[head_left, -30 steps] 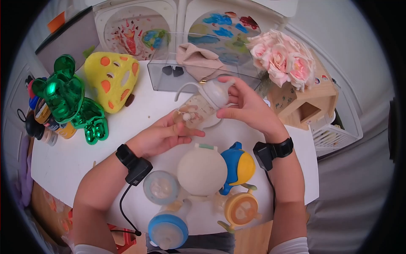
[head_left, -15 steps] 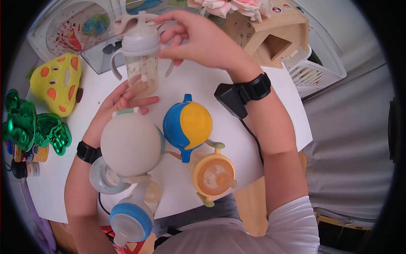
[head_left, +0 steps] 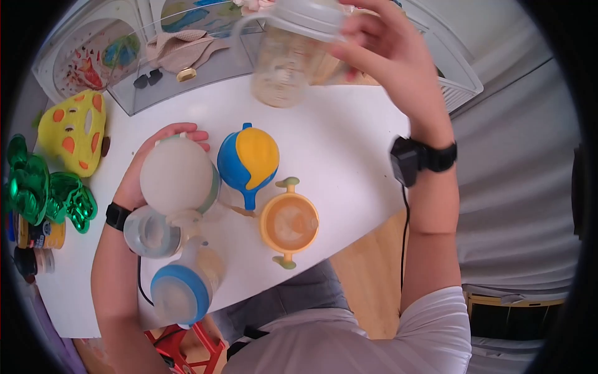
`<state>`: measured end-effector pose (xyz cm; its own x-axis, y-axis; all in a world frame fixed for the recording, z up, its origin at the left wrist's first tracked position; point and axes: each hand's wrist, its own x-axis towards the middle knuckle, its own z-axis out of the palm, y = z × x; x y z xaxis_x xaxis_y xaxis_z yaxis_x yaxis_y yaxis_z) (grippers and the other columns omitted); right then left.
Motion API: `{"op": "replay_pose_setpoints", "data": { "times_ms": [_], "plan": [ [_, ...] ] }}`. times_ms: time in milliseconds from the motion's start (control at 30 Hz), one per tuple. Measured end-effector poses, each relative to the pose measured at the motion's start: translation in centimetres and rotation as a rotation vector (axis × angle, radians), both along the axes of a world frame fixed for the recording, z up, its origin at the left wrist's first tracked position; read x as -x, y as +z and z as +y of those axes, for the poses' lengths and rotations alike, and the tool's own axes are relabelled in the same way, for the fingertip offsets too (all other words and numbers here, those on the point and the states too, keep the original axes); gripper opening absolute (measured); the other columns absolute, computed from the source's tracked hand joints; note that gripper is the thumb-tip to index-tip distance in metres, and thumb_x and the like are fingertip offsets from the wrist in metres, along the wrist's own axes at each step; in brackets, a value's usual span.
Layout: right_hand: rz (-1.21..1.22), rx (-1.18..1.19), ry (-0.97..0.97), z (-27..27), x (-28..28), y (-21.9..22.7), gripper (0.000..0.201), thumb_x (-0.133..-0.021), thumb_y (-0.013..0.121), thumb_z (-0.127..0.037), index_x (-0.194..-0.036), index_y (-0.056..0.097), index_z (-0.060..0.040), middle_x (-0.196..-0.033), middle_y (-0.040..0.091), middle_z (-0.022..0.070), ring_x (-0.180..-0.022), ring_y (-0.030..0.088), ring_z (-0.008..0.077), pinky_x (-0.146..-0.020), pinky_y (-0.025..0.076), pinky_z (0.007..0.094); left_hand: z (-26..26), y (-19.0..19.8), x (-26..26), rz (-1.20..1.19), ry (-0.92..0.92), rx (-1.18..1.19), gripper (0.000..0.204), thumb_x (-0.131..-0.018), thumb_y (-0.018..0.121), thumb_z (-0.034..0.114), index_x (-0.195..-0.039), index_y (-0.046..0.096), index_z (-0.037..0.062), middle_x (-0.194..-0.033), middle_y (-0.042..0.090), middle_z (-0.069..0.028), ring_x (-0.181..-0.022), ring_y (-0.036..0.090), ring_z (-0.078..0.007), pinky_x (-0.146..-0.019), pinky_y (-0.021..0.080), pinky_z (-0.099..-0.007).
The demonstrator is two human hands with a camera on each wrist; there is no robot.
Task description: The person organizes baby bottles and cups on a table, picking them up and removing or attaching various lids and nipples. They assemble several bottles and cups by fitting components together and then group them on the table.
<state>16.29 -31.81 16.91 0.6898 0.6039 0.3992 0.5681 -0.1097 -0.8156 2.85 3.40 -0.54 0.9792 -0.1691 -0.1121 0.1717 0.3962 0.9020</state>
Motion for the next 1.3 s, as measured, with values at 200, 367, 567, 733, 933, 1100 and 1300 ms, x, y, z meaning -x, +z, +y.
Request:
{"op": "replay_pose_setpoints", "data": {
  "times_ms": [200,367,567,733,933,1100,1300],
  "plan": [
    [-0.107,-0.098,-0.294,-8.6,7.0,-0.9,0.057,-0.09,0.076,0.008,-0.143,0.059,-0.002,-0.095,0.058,-0.0011,-0.083,0.062,0.0083,-0.06,0.054,0.0233,-0.2,0.2,0.8,0.065,0.036,0.062,0.044,-0.113,0.055,0.031,-0.143,0.055,-0.001,-0.138,0.068,-0.0152,-0.124,0.068,-0.0237,-0.107,0.055,-0.0358],
    [-0.211,-0.143,-0.578,-12.2,13.9,-1.7,0.067,-0.092,0.072,-0.008,-0.154,0.047,-0.0018,-0.107,0.066,0.0037,-0.083,0.064,0.0078,-0.052,0.042,0.0181,-0.8,0.4,1.3,0.093,0.111,0.199,0.039,-0.112,0.056,0.026,-0.143,0.06,0.0022,-0.136,0.071,-0.0121,-0.121,0.07,-0.0215,-0.107,0.057,-0.0365],
    [-0.301,-0.224,-0.549,-11.9,21.5,-3.4,0.097,-0.081,0.087,-0.034,-0.154,0.037,0.0061,-0.122,0.065,0.0119,-0.095,0.066,0.0146,-0.079,0.054,0.0266,-1.7,1.9,2.3,0.074,0.15,0.172,0.042,-0.113,0.054,0.019,-0.147,0.055,-0.0048,-0.144,0.066,-0.0147,-0.129,0.067,-0.0198,-0.112,0.054,-0.0345],
    [-0.038,-0.308,-0.233,-7.8,26.7,-6.5,0.074,-0.074,0.096,-0.012,-0.12,0.039,-0.0051,-0.093,0.067,0.0057,-0.084,0.065,0.0125,-0.077,0.052,0.0276,-1.5,1.9,2.3,0.069,0.143,0.152,0.04,-0.113,0.054,0.019,-0.145,0.055,-0.005,-0.141,0.067,-0.0153,-0.126,0.068,-0.0183,-0.11,0.055,-0.0325],
    [-0.053,-0.264,0.115,-1.9,27.0,-9.7,0.053,-0.078,0.091,0.002,-0.077,0.039,-0.0066,-0.077,0.061,0.009,-0.061,0.06,0.0144,-0.054,0.048,0.0296,-0.8,1.0,2.0,-0.031,0.059,0.113,0.036,-0.113,0.054,0.021,-0.14,0.057,-0.0025,-0.137,0.068,-0.0136,-0.122,0.069,-0.0164,-0.107,0.057,-0.0307],
    [-0.327,0.058,0.007,0.2,26.3,-11.3,0.06,-0.082,0.085,0.004,-0.106,0.032,-0.0086,-0.086,0.052,0.006,-0.067,0.056,0.0102,-0.059,0.043,0.025,-0.6,1.2,1.9,-0.043,-0.018,0.108,0.036,-0.113,0.056,0.024,-0.141,0.056,0.0,-0.135,0.068,-0.0126,-0.12,0.069,-0.0158,-0.107,0.057,-0.031],
    [-0.327,0.042,-0.115,2.3,26.5,-13.3,0.059,-0.081,0.087,0.004,-0.106,0.035,-0.0064,-0.081,0.053,0.0054,-0.065,0.056,0.0113,-0.055,0.04,0.0259,0.0,0.3,1.5,-0.081,-0.062,0.131,0.041,-0.112,0.058,0.023,-0.145,0.054,-0.0004,-0.138,0.068,-0.0126,-0.12,0.07,-0.0169,-0.105,0.059,-0.0308]
  ]
}}
